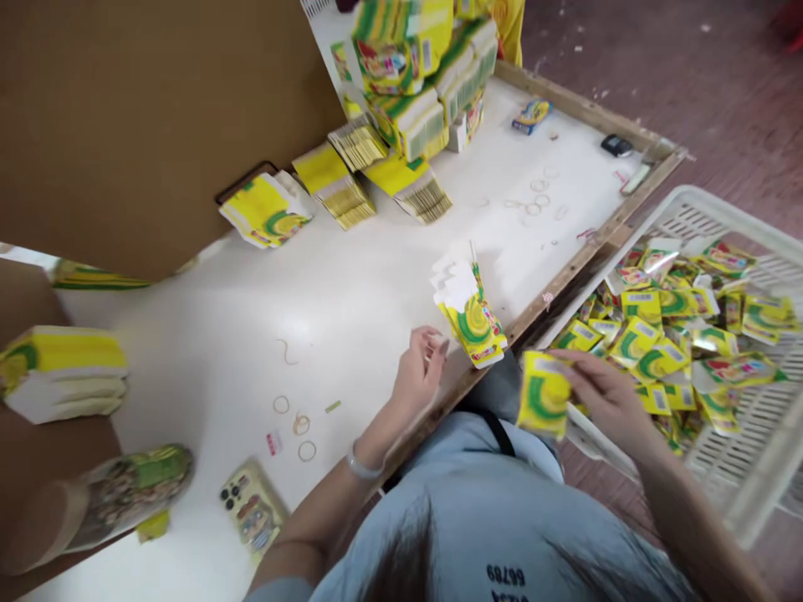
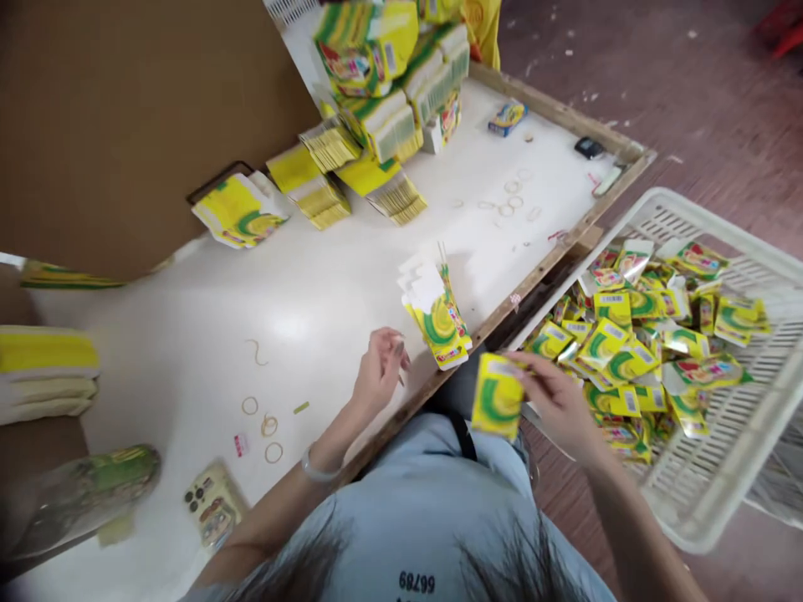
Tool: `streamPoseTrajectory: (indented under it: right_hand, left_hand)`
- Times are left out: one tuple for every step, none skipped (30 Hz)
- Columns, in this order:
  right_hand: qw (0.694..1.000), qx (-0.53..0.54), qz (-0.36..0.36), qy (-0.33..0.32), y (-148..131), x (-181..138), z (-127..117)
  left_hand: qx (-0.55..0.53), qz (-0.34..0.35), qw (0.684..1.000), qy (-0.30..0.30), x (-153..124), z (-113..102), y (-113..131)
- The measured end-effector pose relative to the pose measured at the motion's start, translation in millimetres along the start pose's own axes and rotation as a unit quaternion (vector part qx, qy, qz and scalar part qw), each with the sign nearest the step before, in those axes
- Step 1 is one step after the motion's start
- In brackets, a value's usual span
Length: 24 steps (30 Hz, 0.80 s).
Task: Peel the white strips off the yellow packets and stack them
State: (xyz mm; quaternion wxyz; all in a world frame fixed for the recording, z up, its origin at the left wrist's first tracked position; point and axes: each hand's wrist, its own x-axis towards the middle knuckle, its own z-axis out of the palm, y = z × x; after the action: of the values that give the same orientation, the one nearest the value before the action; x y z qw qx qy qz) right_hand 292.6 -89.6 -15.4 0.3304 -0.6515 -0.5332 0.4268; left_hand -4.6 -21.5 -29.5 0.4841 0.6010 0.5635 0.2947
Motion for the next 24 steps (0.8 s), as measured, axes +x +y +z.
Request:
streamPoseTrajectory:
  right_hand:
    - [0.993, -0.086, -0.017, 0.081, 9.1, 4.0, -15.6]
    - [0.971, -0.181, -0.032, 0.151, 16.7, 8.6, -29.4]
    - [0.939, -0.266, -0.049, 0.213, 21.8, 13.7, -39.5]
    - [0.906, -0.327, -0.068, 0.26, 24.0, 19.2, -44.0]
    - [0.881, -0.361, -0.088, 0.292, 23.2, 25.5, -42.0]
    - [0.87, -0.37, -0.109, 0.306, 19.5, 32.7, -33.2]
    - [0.871, -0.364, -0.125, 0.306, 13.6, 40.9, -18.3]
    - [0.879, -0.352, -0.137, 0.292, 6.3, 50.3, 1.3]
    - [0.884, -0.36, -0.142, 0.261, -1.6, 60.4, 23.3]
    - [0.883, -0.377, -0.141, 0.242, -9.2, 70.8, 45.6]
    - [0.881, -0.397, -0.143, 0.212, -15.9, 80.7, 66.1]
    - [0.878, -0.419, -0.145, 0.181, -20.9, 89.4, 83.1]
    - [0.874, -0.437, -0.147, 0.154, -23.8, 96.5, 95.7]
    - [0.872, -0.448, -0.15, 0.132, -24.2, 101.8, 103.8]
    - [0.87, -0.451, -0.156, 0.12, -22.1, 105.7, 107.7]
    - [0.871, -0.447, -0.164, 0.119, -17.5, 108.6, 108.3]
    - [0.873, -0.435, -0.176, 0.13, -11.2, 110.9, 106.5]
    - [0.875, -0.418, -0.193, 0.149, -4.1, 113.0, 103.4]
    - [0.878, -0.394, -0.207, 0.177, 2.9, 114.7, 99.8]
    - [0.883, -0.36, -0.217, 0.207, 8.5, 115.7, 96.3]
    - [0.893, -0.314, -0.222, 0.232, 12.2, 115.6, 93.5]
    - [0.909, -0.256, -0.221, 0.246, 13.3, 114.1, 91.6]
    - [0.929, -0.185, -0.21, 0.242, 11.9, 111.0, 90.8]
    - [0.95, -0.108, -0.193, 0.22, 8.0, 106.6, 91.3]
  left_hand:
    - [0.028, -0.015, 0.999, 0.039, 16.9, -3.4, -0.5]
    - [0.053, -0.024, 0.996, 0.067, 32.7, -6.6, -0.2]
    - [0.074, -0.025, 0.993, 0.086, 46.4, -9.2, 1.0]
    - [0.093, -0.019, 0.99, 0.102, 57.1, -10.9, 2.7]
    - [0.109, -0.006, 0.987, 0.117, 64.6, -11.5, 4.4]
    - [0.124, 0.009, 0.984, 0.129, 69.1, -10.8, 5.8]
    - [0.137, 0.023, 0.981, 0.136, 70.9, -9.1, 6.6]
    - [0.149, 0.033, 0.979, 0.137, 70.8, -6.7, 6.5]
    - [0.16, 0.039, 0.977, 0.134, 69.2, -3.8, 5.6]
    - [0.168, 0.042, 0.977, 0.128, 66.8, -0.7, 3.9]
    - [0.174, 0.042, 0.976, 0.121, 64.1, 2.2, 1.5]
    - [0.179, 0.041, 0.976, 0.116, 61.4, 4.7, -1.2]
    - [0.181, 0.04, 0.976, 0.114, 59.1, 6.8, -4.2]
    - [0.181, 0.042, 0.976, 0.114, 57.3, 8.3, -7.3]
    - [0.179, 0.044, 0.976, 0.117, 56.2, 9.2, -10.4]
    - [0.175, 0.048, 0.976, 0.12, 55.8, 9.4, -13.3]
    - [0.172, 0.051, 0.976, 0.121, 56.1, 9.1, -15.8]
    - [0.169, 0.052, 0.977, 0.123, 56.7, 8.3, -17.8]
    - [0.168, 0.054, 0.976, 0.125, 57.4, 7.2, -19.0]
    - [0.17, 0.056, 0.975, 0.129, 57.6, 5.9, -19.2]
    - [0.172, 0.062, 0.973, 0.138, 57.1, 4.8, -18.2]
    - [0.171, 0.074, 0.971, 0.147, 55.6, 4.0, -16.0]
    - [0.164, 0.093, 0.97, 0.157, 53.1, 3.9, -12.6]
    - [0.148, 0.116, 0.969, 0.159, 49.7, 4.4, -8.1]
